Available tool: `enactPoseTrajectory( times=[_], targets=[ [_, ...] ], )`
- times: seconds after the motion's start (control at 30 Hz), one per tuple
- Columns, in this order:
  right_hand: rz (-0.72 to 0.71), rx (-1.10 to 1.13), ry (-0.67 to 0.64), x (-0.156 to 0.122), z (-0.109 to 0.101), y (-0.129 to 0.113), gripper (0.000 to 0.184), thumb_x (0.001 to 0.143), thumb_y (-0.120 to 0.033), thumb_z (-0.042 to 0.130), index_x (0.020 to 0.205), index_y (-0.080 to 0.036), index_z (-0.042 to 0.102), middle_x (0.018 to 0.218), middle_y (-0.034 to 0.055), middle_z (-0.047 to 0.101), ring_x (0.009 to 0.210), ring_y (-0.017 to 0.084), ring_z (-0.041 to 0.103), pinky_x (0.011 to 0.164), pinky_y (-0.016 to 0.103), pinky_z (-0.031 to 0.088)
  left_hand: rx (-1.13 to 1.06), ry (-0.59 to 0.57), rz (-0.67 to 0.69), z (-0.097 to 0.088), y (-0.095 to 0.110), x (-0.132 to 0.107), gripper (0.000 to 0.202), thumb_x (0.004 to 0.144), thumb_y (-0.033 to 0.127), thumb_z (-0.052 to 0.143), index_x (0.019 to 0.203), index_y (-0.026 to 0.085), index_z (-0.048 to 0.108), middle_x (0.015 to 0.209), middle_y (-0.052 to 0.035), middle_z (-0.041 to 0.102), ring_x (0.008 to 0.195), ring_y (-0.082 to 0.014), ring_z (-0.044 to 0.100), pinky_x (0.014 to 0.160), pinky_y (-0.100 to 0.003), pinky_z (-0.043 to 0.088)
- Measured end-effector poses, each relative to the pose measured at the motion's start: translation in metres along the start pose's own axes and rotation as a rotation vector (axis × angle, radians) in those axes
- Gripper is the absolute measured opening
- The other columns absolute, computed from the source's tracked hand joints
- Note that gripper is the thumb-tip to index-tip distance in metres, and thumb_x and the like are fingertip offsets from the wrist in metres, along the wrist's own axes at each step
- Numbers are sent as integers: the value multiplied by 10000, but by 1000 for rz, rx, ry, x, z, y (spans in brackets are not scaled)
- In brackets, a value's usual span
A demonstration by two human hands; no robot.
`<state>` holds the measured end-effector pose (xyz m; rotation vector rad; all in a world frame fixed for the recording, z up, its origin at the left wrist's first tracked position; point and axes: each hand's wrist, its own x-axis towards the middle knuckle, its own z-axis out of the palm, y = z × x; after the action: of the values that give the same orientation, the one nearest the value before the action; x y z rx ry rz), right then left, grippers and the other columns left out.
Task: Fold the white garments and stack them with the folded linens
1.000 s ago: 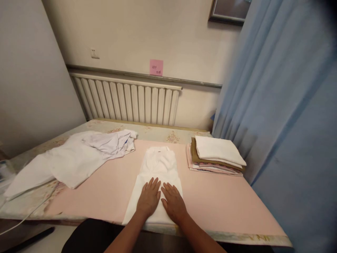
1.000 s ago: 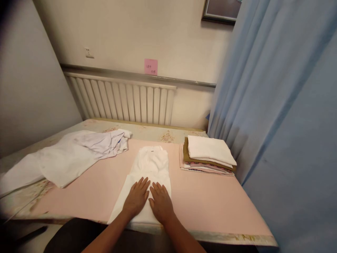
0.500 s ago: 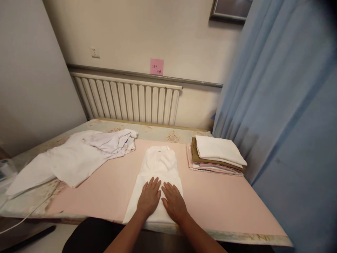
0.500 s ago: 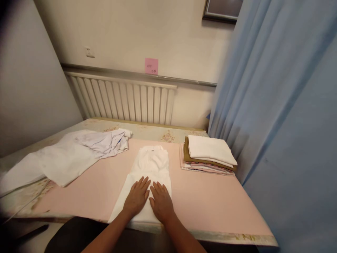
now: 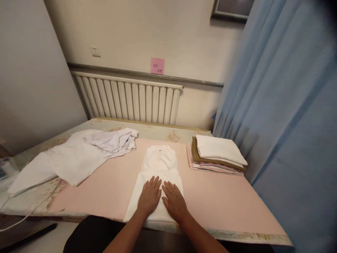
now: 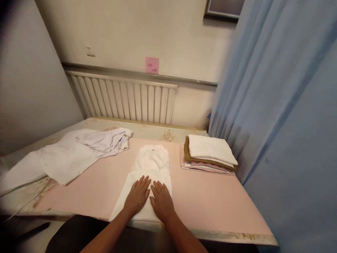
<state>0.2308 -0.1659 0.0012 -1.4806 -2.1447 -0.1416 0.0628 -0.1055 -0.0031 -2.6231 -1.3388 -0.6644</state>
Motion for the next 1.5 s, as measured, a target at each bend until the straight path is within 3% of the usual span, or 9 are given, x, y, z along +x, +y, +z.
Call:
enactPoseTrajectory(
  times=[0.27, 0.83, 1.23, 1.37, 1.5],
  targets=[
    [-24, -7, -25, -7, -8, 1, 478, 919, -257, 510, 1392, -211, 455, 1480, 68, 410, 1390, 246, 322, 1131, 493, 301, -1, -12, -12, -3, 2, 1, 460, 926, 285, 377, 1376, 253, 467, 1455, -34, 474, 1387, -244, 344, 1090, -472, 350],
    [17, -76, -108, -52, -28, 18, 556, 859, -168, 530, 1406, -195, 432, 1488, 61, 397, 1398, 262, 304, 1131, 504, 312, 28, -42, -23, -4, 4, 3, 471, 929, 277, 363, 1386, 220, 462, 1475, -36, 446, 1387, -264, 345, 1104, -480, 338],
    [0, -47, -47, -56, -30, 19, 504, 887, -189, 516, 1387, -188, 455, 1455, 84, 441, 1380, 265, 343, 1118, 514, 333, -9, -138, -58, -9, 3, 2, 474, 920, 266, 378, 1385, 222, 464, 1493, -34, 418, 1406, -259, 310, 1109, -475, 327],
    [11, -43, -58, -55, -31, 18, 482, 894, -200, 520, 1373, -190, 473, 1448, 79, 452, 1372, 265, 356, 1118, 508, 334, -14, -130, -34, -17, 14, -3, 450, 913, 239, 384, 1345, 195, 506, 1462, -66, 462, 1400, -281, 318, 1102, -506, 326],
    [14, -44, -49, -55, -31, 17, 475, 907, -217, 512, 1379, -201, 468, 1446, 82, 454, 1367, 262, 366, 1116, 506, 335, -19, -59, 128, -18, 36, -19, 435, 915, 243, 402, 1339, 228, 496, 1474, -50, 447, 1407, -252, 308, 1121, -490, 306]
  ],
)
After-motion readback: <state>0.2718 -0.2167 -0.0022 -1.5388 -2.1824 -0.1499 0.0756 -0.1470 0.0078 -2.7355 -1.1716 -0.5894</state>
